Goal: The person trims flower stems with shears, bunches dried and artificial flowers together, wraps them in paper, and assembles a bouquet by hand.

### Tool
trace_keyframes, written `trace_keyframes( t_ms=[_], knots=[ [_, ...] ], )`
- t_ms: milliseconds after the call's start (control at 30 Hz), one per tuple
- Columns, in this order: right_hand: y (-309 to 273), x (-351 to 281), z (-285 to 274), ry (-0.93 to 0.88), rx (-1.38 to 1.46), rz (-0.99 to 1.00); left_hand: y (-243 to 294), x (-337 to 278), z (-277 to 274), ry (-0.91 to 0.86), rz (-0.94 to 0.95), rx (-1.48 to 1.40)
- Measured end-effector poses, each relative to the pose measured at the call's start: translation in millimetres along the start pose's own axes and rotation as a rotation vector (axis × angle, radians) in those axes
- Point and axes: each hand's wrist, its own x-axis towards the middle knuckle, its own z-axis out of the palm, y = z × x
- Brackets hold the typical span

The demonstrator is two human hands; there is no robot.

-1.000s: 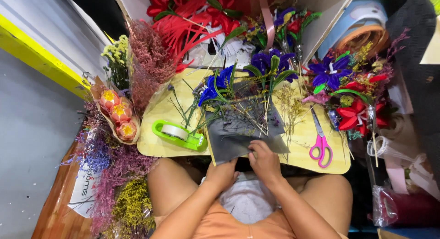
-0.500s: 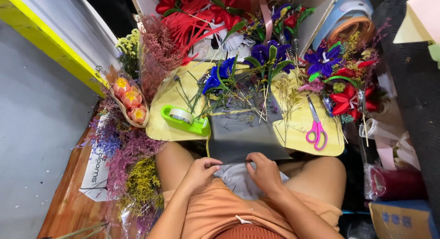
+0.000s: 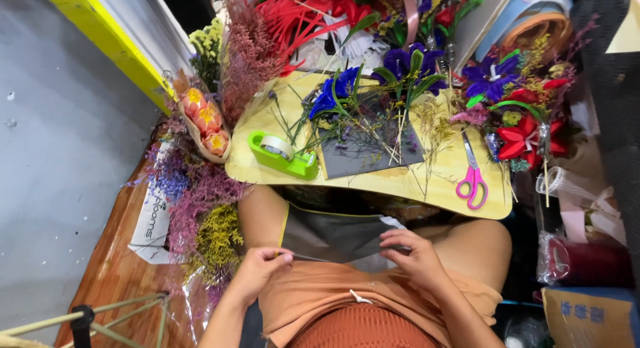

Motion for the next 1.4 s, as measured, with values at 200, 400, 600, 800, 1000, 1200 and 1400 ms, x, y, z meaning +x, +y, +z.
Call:
trace_keyframes(
  t_ms=[200,400,600,800,1000,1200,1400],
  knots=[
    [-44,65,1,0.035,-0.032,-0.115,-9,53,-12,0.082,0.08,-0.306],
    [-136,92,12,0.072,0.046,-0.361,83,-16,-44,0.42,0.555,-0.235],
    [-87,51,42,-0.118,0.084,-0.508,10,-78,-74,0.445,0.721,0.211],
    [-4,28,66,-0.283,0.059,0.221,-92,-78,-65,0.369,0.006,-0.171],
    [6,36,79,-0.156,0.164,0.393,-115,-54,-56,0.5,0.042,-0.322],
    [7,30,82,-0.005,0.333,0.442,-108,-43,-53,0.567,0.169,-0.479],
    [2,23,82,0.039,0.467,0.585,-78,-66,-46,0.497,0.193,-0.224]
  ],
)
